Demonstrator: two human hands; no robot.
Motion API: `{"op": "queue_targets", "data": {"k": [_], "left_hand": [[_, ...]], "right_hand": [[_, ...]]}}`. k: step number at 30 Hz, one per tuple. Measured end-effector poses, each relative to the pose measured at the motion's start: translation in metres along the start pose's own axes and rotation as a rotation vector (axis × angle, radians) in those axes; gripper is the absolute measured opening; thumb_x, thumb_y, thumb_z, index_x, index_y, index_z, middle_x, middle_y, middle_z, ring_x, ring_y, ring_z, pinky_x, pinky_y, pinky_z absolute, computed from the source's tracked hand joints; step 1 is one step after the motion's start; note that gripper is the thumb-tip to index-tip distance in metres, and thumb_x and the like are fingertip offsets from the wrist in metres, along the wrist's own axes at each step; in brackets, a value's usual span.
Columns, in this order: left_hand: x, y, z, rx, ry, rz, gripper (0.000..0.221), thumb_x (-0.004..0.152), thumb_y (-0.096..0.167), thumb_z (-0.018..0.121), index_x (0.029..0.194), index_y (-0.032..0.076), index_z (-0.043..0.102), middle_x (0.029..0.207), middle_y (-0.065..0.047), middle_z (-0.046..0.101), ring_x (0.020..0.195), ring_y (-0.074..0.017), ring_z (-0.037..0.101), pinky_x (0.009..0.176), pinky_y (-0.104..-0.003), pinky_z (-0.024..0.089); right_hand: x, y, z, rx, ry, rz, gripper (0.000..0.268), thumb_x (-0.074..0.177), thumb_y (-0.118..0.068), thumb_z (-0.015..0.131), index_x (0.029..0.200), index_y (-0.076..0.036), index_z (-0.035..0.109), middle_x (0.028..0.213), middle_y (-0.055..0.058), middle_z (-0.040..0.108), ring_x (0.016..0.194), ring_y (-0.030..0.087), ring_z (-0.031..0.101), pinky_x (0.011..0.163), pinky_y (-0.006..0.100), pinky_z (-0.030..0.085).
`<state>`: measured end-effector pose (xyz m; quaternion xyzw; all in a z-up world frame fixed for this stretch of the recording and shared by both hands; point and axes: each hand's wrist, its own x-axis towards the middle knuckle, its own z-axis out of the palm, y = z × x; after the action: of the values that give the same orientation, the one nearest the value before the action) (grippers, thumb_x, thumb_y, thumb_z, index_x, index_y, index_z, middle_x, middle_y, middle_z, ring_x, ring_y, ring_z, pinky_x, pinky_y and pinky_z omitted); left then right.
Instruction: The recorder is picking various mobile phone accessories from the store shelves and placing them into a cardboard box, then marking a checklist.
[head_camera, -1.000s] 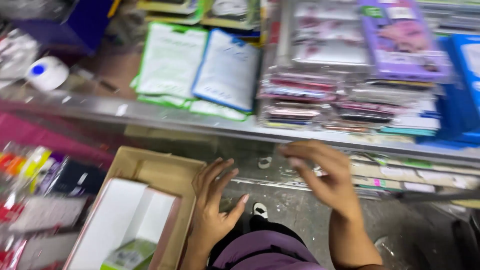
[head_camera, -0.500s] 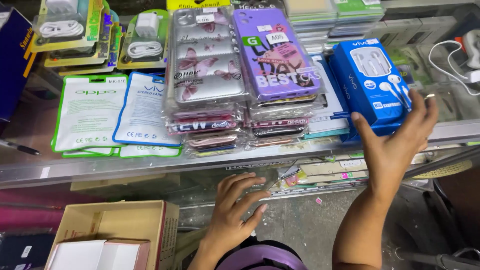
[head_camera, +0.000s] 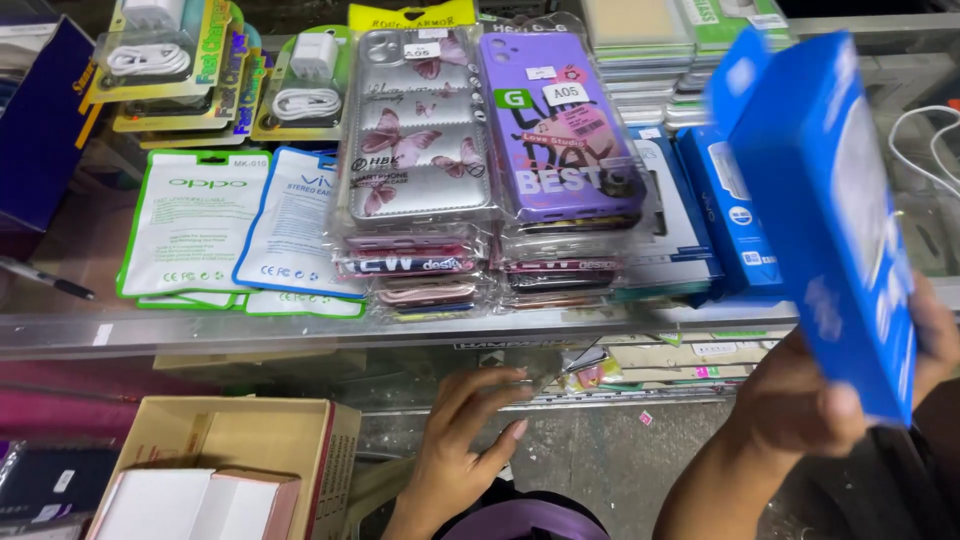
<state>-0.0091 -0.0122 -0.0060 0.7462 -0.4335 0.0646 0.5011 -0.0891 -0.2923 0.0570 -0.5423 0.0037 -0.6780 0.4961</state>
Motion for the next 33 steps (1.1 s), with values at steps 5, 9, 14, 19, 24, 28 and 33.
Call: {"op": "queue_targets", "data": {"k": [5,9,14,19,24,28,33], "left_hand": [[-0.019,0.001,-0.036,-0.5,0.205,-0.123,0.071,0.09,0.032,0.077,0.146,0.007,0.042,0.146,-0.01,0.051,0.13,-0.0331,0.053,0.11,-0.049,0.041],[-0.05,-0.031,-0.099,-1.317,0.355,-0.581,0.074,0.091,0.066,0.042,0.143,0.013,0.051,0.138,-0.023,0.058,0.117,-0.0414,0.061,0.098,-0.057,0.048],[-0.088,0.019,-0.132,-0.694,1.191,-0.546,0.095,0.091,0.061,0.067,0.163,0.034,0.01,0.149,-0.022,0.053,0.111,-0.0521,0.06,0.086,-0.071,0.051],[-0.139,0.057,-0.177,-0.374,0.856,-0.277,0.125,0.072,0.039,0.093,0.165,0.017,0.012,0.152,-0.018,0.047,0.134,-0.0379,0.057,0.112,-0.051,0.049],[-0.204,0.053,-0.2,0.004,0.892,-0.561,0.109,0.071,0.018,0.086,0.163,0.007,0.028,0.15,-0.018,0.051,0.14,-0.0316,0.053,0.122,-0.042,0.043],[-0.233,0.044,-0.213,0.183,0.919,-0.637,0.105,0.067,0.013,0.089,0.157,0.006,0.035,0.147,-0.017,0.054,0.138,-0.029,0.053,0.12,-0.039,0.04],[-0.274,0.024,-0.229,0.456,0.846,-0.784,0.097,0.062,0.014,0.093,0.147,0.006,0.047,0.141,-0.015,0.056,0.132,-0.0285,0.057,0.112,-0.036,0.045]], "right_hand": [[-0.047,-0.016,0.01,0.258,-0.331,0.162,0.076,0.084,-0.062,0.075,0.138,-0.013,0.054,0.135,0.02,0.056,0.119,0.028,0.057,0.107,0.042,0.049],[-0.093,-0.024,0.045,0.081,-0.413,0.862,0.075,0.069,-0.057,0.088,0.097,0.0,0.047,0.122,0.044,0.054,0.104,0.052,0.059,0.094,0.067,0.057],[-0.156,-0.002,0.101,0.648,-1.162,0.685,0.077,0.071,-0.045,0.083,0.134,-0.005,0.065,0.145,0.03,0.052,0.137,0.043,0.056,0.117,0.053,0.049],[-0.216,0.003,0.163,0.866,-1.396,0.968,0.078,0.071,-0.035,0.081,0.139,-0.004,0.059,0.163,0.026,0.037,0.15,0.04,0.046,0.127,0.049,0.037],[-0.292,-0.012,0.213,0.884,-1.578,1.188,0.084,0.067,-0.02,0.074,0.147,-0.005,0.051,0.171,0.016,0.028,0.156,0.029,0.033,0.127,0.04,0.025],[-0.363,-0.023,0.233,0.9,-1.686,1.506,0.079,0.074,-0.001,0.065,0.151,-0.004,0.048,0.162,0.014,0.039,0.148,0.024,0.039,0.121,0.035,0.032],[-0.449,-0.016,0.241,0.701,-1.909,1.681,0.075,0.081,0.003,0.062,0.154,-0.005,0.049,0.153,0.015,0.05,0.121,0.023,0.046,0.106,0.032,0.041]]}}
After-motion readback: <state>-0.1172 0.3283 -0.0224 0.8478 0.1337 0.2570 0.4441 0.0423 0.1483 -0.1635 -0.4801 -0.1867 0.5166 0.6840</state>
